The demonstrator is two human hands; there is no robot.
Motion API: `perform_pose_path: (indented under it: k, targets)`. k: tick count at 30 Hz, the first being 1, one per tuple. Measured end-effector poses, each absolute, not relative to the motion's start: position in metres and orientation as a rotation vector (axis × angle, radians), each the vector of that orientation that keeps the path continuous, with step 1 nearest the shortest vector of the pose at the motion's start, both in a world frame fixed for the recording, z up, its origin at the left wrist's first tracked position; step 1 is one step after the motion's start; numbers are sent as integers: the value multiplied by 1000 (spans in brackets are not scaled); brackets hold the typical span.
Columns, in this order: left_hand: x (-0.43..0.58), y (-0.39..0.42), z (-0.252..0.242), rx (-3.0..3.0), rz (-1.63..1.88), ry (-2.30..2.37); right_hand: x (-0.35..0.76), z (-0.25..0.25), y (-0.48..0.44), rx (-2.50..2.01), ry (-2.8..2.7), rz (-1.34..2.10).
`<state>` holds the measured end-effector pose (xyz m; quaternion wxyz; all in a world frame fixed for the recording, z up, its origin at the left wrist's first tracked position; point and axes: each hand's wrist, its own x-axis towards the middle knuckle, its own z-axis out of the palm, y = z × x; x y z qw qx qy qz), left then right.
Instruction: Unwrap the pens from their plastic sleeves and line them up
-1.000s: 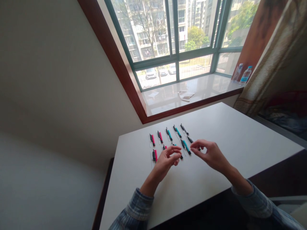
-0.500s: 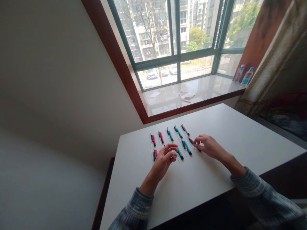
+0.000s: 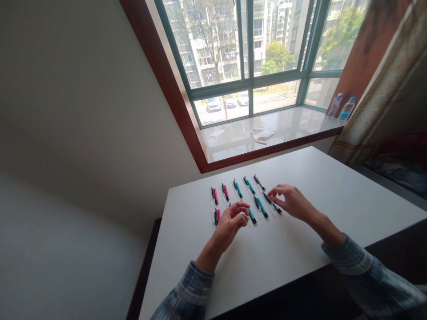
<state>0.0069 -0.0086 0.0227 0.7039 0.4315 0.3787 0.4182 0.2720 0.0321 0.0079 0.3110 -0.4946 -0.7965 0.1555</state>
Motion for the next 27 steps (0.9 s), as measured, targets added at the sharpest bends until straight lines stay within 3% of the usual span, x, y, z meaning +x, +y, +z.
perform_pose_path:
  k: [11,27]
  targets:
    - [6,-8,20,928,965,815,211,54,93,-1012,-2075,299]
    - [-5,0,34,1212,997,1026,183,10,97,-943,-2077,164]
